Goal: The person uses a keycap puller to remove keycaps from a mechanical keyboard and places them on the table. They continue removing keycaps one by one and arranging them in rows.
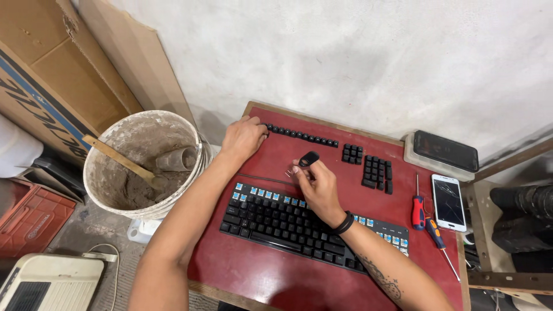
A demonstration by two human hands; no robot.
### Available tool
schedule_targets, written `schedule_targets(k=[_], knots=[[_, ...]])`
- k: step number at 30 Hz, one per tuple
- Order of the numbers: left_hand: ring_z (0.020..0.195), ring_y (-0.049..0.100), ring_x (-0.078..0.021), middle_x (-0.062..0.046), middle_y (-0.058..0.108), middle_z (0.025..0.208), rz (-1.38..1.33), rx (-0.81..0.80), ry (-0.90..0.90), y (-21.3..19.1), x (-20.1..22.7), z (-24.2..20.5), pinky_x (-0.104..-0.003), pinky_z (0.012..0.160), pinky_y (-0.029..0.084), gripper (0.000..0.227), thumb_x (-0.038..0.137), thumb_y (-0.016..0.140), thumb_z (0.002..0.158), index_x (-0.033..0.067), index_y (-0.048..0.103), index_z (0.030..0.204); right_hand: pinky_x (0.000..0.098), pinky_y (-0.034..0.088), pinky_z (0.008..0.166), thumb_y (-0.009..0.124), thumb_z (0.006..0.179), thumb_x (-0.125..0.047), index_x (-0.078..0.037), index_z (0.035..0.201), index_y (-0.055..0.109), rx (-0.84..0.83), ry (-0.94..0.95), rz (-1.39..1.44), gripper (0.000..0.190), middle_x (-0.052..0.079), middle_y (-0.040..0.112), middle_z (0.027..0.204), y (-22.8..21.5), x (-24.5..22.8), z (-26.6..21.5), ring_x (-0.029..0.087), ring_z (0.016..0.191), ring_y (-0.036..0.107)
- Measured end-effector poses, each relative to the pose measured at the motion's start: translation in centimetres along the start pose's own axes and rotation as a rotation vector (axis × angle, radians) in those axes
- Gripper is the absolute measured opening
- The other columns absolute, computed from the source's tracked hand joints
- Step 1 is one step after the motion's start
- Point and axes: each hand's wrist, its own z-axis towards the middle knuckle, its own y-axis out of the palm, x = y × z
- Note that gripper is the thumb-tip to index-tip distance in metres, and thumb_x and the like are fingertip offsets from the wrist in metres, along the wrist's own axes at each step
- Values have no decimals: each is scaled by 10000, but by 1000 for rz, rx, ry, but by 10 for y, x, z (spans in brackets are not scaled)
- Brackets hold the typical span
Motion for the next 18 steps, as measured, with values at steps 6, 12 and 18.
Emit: schedule_targets(k=[6,12,18], knots=[[1130,778,-229,36,783,1091,12,8,-19,-4,2,5,-429,916,714,138,399,919,1035,339,917,1160,387,645,605,866,1123,-82,-69,1200,914,6,7,-1,92,160,830,971,1,-1,0,266,720,768],[1128,781,-218,49,794,1080,29,-4,-13,-8,4,1,-419,915,708,99,415,903,1043,357,919,1121,394,645,604,873,1116,-99,-82,1193,909,-1,3,-11,86,142,837,990,3,5,-1,256,730,770],[1116,785,-230,30,800,1063,0,13,-16,-18,5,-1,-433,920,706,160,414,917,1034,325,924,1168,411,654,629,862,1125,-83,-63,1207,907,-9,2,-6,95,166,856,987,1,3,-1,285,749,791]])
